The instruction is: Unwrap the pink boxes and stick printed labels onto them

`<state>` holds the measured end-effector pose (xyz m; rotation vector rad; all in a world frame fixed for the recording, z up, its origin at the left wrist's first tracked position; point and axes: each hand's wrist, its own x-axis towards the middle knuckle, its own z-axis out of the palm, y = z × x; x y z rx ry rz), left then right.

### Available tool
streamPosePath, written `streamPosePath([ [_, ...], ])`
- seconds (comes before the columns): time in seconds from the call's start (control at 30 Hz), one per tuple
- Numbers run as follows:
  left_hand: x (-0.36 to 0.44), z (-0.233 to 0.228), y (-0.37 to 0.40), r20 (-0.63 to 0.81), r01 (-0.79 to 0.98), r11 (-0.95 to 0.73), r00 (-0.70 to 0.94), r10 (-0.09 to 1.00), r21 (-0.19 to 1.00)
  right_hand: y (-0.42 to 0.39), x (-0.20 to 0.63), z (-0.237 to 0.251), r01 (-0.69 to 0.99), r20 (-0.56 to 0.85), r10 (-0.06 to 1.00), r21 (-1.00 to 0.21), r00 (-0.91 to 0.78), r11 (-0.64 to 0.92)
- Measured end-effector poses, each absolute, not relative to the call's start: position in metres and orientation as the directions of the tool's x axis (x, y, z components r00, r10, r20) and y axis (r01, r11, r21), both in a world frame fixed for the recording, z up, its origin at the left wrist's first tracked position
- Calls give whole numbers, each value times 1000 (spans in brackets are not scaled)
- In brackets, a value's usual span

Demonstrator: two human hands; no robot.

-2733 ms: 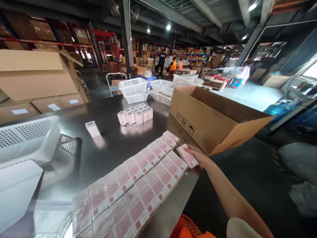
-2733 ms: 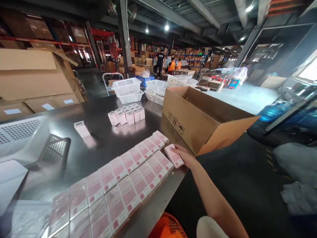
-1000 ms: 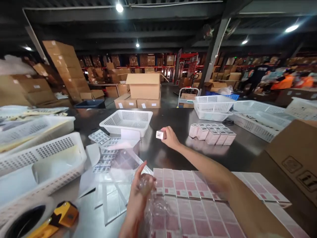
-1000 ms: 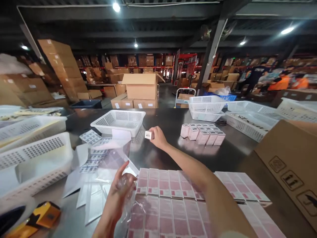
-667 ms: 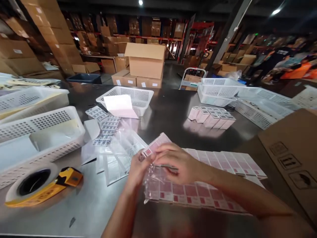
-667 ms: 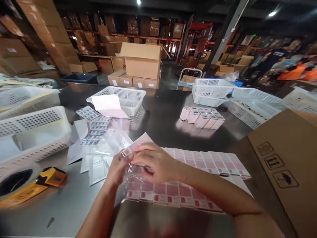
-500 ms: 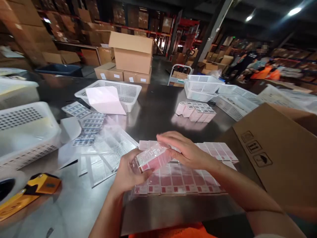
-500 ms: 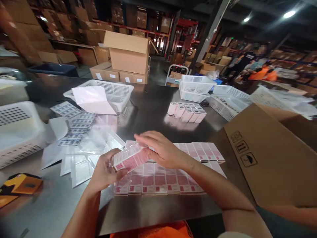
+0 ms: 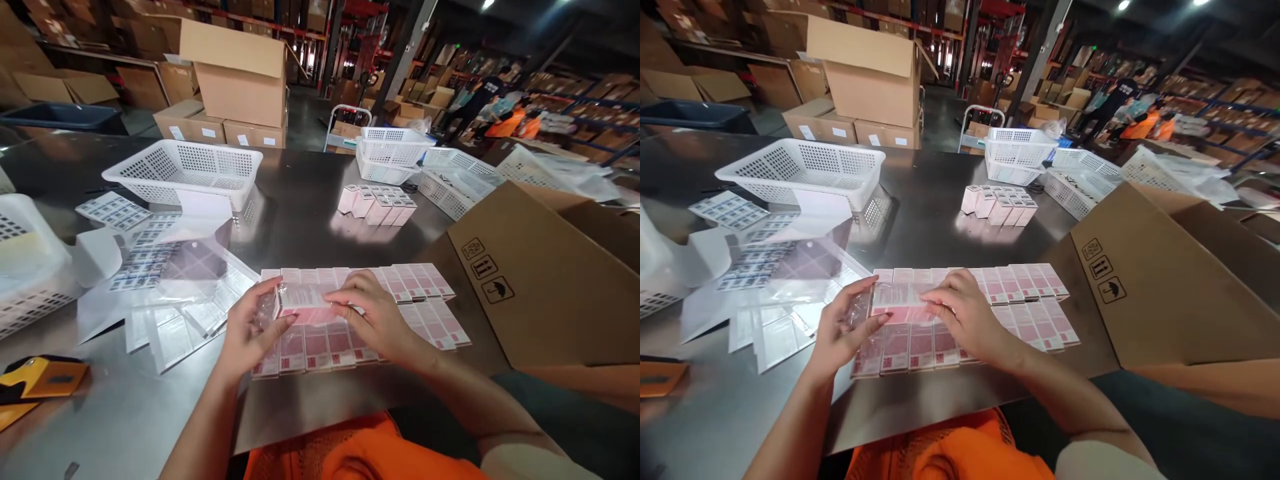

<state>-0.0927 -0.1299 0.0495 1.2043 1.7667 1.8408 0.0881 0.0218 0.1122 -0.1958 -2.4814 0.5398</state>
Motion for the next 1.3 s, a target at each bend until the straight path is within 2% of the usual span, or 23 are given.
streamPosePath([
  [0.1,-94,50,-127,237,179,-159,-621,747,971,20,89,110,-55,602,259,-452,-755,890],
  [0.17,-101,50,-127,144,24,-168,-649,747,985,23,92,112,-154,608,214,-494,-765,856],
  [0.23,-109,49,-127,40,-168,-208,-676,735,964,29,95,116,-284,584,86,-513,-807,810],
  [0.33,-119,51,-128,-75,-348,-242,-695,715,906,40,101,126,-463,471,-203,-539,-858,703],
  [0.4,-119,52,-126,-127,-386,-205,-679,723,899,44,105,131,-455,360,-295,-534,-885,713],
  [0.43,-118,53,-125,-149,-398,-182,-669,728,899,43,106,133,-410,318,-282,-477,-905,777],
  [0.5,-112,53,-120,-170,-402,-159,-668,725,902,41,106,132,-268,322,-185,-236,-929,934],
  [0.57,-108,51,-117,-171,-390,-165,-693,701,906,38,105,129,-147,387,-140,11,-911,989],
  [0.6,-106,50,-116,-174,-388,-173,-710,683,905,38,103,127,-119,417,-140,76,-898,990],
  [0.73,-105,46,-115,-182,-377,-206,-769,612,903,41,97,120,-88,452,-135,124,-882,988],
  [0.8,-104,43,-115,-157,-327,-193,-792,590,925,41,93,116,-21,491,-80,124,-868,992],
  [0.87,-102,41,-116,-117,-234,-149,-830,545,961,38,89,112,97,545,36,82,-838,992],
  [0.93,-98,38,-116,-72,-125,-85,-884,461,989,34,84,108,198,558,177,-23,-811,980],
  [1.07,-91,38,-116,68,56,-46,-951,301,997,30,74,97,202,436,374,-391,-818,898],
  [1.2,-83,42,-117,309,319,38,-937,162,947,28,64,86,189,275,620,-795,-734,577],
  [1.3,-79,44,-118,395,404,81,-912,108,911,27,60,79,182,113,661,-914,-742,361],
])
